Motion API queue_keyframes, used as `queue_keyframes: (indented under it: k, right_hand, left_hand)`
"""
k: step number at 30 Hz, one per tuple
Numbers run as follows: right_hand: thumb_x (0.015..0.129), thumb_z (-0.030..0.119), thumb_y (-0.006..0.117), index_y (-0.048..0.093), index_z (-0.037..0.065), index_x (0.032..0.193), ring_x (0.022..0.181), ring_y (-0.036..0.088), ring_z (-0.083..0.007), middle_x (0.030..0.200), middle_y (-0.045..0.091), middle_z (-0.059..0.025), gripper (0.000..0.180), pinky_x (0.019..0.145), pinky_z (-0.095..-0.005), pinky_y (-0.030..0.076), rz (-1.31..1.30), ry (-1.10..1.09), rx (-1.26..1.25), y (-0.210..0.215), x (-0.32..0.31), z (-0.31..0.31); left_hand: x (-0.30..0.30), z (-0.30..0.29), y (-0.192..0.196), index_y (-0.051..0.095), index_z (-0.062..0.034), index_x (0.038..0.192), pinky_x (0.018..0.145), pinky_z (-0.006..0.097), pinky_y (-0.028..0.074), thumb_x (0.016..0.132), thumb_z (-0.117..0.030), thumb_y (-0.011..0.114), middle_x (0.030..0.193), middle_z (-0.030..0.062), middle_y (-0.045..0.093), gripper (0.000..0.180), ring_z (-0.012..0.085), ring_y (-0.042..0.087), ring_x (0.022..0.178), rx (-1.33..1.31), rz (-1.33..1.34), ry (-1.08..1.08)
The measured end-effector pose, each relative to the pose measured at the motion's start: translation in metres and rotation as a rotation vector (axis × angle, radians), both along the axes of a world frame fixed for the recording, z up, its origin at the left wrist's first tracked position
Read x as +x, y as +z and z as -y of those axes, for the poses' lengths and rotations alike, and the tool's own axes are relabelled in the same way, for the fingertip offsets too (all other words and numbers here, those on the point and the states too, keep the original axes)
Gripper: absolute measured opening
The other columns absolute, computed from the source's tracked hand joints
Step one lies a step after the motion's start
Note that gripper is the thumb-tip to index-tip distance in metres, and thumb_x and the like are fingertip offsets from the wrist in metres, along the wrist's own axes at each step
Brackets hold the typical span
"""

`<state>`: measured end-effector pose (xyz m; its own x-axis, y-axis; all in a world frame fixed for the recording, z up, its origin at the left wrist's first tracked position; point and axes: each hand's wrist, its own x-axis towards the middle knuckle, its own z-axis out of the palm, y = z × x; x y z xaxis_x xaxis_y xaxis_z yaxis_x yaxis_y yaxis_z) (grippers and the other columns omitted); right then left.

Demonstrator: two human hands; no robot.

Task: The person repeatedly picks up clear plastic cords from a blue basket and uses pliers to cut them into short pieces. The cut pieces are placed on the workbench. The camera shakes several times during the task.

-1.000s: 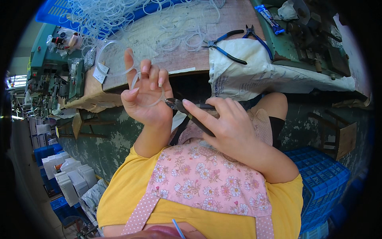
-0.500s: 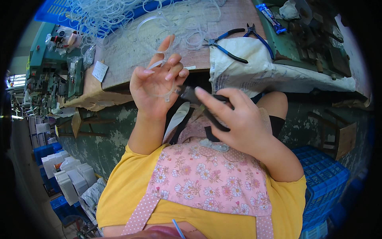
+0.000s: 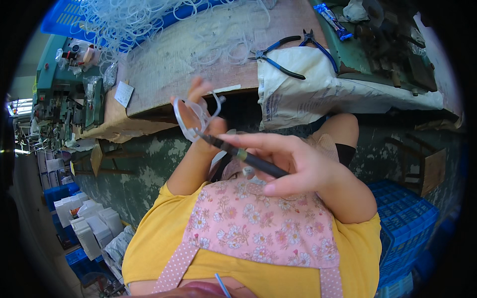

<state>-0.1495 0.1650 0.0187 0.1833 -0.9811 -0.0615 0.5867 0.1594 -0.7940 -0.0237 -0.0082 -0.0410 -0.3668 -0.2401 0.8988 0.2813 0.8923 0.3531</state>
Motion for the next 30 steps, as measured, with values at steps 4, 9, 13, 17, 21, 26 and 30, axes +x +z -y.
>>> queue_keyframes:
  k: [4, 9, 13, 17, 21, 26, 30]
  right_hand:
    - [0.067, 0.008, 0.075, 0.04, 0.007, 0.145, 0.077, 0.053, -0.0151, 0.109, 0.056, -0.0104, 0.086, 0.067, -0.0259, 0.044, -0.199, -0.372, 0.028, -0.004, 0.013, 0.005]
    - [0.065, 0.01, 0.074, 0.059, 0.02, 0.131, 0.082, 0.057, -0.0279, 0.102, 0.055, -0.0128, 0.068, 0.07, -0.0321, 0.048, -1.453, -0.513, -0.397, -0.009, 0.024, 0.01]
    - [0.065, 0.014, 0.076, 0.061, 0.022, 0.127, 0.08, 0.058, -0.0237, 0.103, 0.057, -0.0084, 0.064, 0.064, -0.035, 0.048, -1.656, -0.463, -0.449, -0.009, 0.028, 0.008]
    - [0.065, 0.014, 0.076, 0.061, 0.022, 0.127, 0.08, 0.058, -0.0243, 0.102, 0.057, -0.0085, 0.065, 0.063, -0.0362, 0.047, -1.681, -0.45, -0.448, -0.006, 0.03, 0.005]
    - [0.064, 0.013, 0.075, 0.061, 0.023, 0.128, 0.082, 0.058, -0.0248, 0.102, 0.057, -0.0083, 0.066, 0.063, -0.0367, 0.047, -1.673, -0.429, -0.425, -0.004, 0.031, 0.004]
    - [0.062, 0.01, 0.077, 0.059, 0.025, 0.13, 0.082, 0.058, -0.0248, 0.099, 0.057, -0.0083, 0.071, 0.063, -0.0361, 0.048, -1.724, -0.43, -0.439, -0.01, 0.031, 0.003]
    - [0.069, 0.01, 0.068, 0.057, 0.022, 0.133, 0.077, 0.054, -0.0232, 0.091, 0.052, -0.0092, 0.067, 0.063, -0.0314, 0.049, -1.817, -0.426, -0.541, -0.018, 0.024, 0.005]
  left_hand:
    - [0.009, 0.0, 0.01, 0.033, -0.0006, 0.145, 0.071, 0.03, 0.038, 0.102, -0.034, 0.039, 0.071, -0.0016, 0.036, 0.054, 0.0113, 0.038, 0.067, 1.137, -0.263, -0.377]
    - [0.009, 0.004, 0.038, 0.039, 0.0019, 0.141, 0.062, 0.028, 0.035, 0.101, -0.041, 0.037, 0.069, -0.0024, 0.039, 0.058, 0.0105, 0.037, 0.063, 1.39, -0.463, -0.562]
    - [0.01, 0.003, 0.044, 0.038, 0.0017, 0.141, 0.062, 0.028, 0.034, 0.101, -0.042, 0.037, 0.069, -0.0023, 0.039, 0.059, 0.0105, 0.036, 0.063, 1.349, -0.489, -0.621]
    - [0.012, 0.0, 0.043, 0.038, 0.0016, 0.141, 0.063, 0.028, 0.034, 0.101, -0.042, 0.037, 0.069, -0.0024, 0.039, 0.059, 0.0104, 0.036, 0.063, 1.302, -0.511, -0.606]
    - [0.013, -0.001, 0.046, 0.037, -0.0004, 0.143, 0.065, 0.028, 0.035, 0.102, -0.047, 0.034, 0.069, -0.0027, 0.039, 0.062, 0.0103, 0.037, 0.063, 1.304, -0.483, -0.625]
    - [0.012, 0.0, 0.049, 0.038, 0.0038, 0.141, 0.063, 0.027, 0.034, 0.102, -0.043, 0.036, 0.068, -0.0028, 0.039, 0.061, 0.0098, 0.037, 0.062, 1.38, -0.393, -0.611]
    - [0.01, 0.005, 0.051, 0.041, 0.0052, 0.138, 0.062, 0.026, 0.034, 0.103, -0.042, 0.036, 0.067, -0.0028, 0.038, 0.06, 0.0094, 0.037, 0.061, 1.472, -0.229, -0.697]
